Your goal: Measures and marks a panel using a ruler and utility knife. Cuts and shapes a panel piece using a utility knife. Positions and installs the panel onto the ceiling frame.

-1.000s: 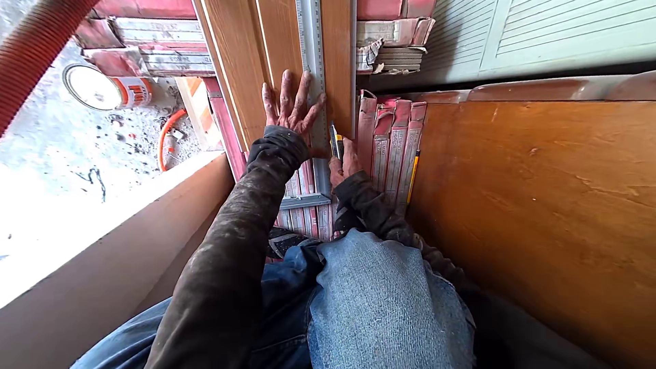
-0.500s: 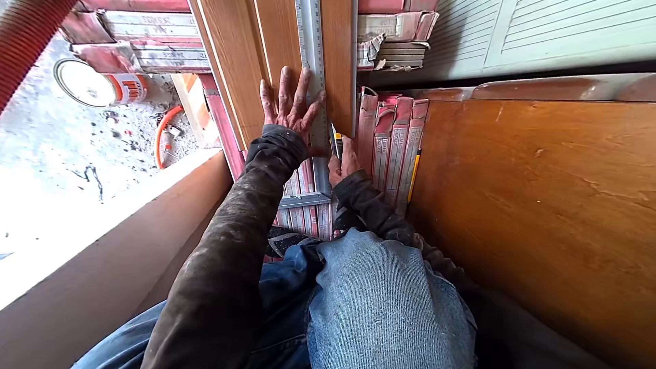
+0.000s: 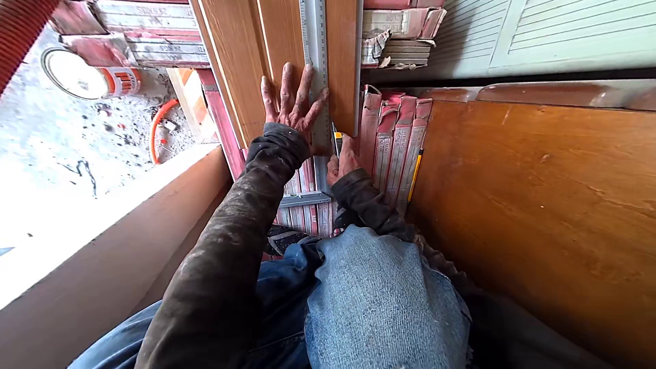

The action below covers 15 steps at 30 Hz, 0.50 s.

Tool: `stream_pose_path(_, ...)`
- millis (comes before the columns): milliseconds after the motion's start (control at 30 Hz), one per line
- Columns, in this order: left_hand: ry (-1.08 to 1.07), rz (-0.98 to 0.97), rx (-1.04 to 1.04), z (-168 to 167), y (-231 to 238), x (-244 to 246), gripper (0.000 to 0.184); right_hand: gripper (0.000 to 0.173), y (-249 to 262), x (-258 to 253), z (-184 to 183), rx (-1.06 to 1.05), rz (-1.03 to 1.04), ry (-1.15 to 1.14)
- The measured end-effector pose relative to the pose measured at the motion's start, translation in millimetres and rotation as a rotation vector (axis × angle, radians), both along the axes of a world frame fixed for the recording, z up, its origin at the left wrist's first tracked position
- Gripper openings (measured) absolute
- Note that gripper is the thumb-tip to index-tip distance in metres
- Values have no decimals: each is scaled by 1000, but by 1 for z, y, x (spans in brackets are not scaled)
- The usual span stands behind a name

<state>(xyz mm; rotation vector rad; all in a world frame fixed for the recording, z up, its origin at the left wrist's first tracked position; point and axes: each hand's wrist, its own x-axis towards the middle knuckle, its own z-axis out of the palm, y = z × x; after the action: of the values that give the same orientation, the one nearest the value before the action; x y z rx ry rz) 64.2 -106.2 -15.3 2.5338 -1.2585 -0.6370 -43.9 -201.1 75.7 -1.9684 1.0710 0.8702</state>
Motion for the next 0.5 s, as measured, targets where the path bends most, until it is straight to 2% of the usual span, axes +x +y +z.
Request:
stream_pose_path(200,74,-8,63,7,-2,4,116,62,-5,16,7,38,-19,149)
stream_pose_path(300,50,5,9,3,-1,2,113,61,-5,20,5,26,-23,162)
stream_pose_path(500,97,1,78,10,-4,3,115,62,-2,23,8,28,-60,200)
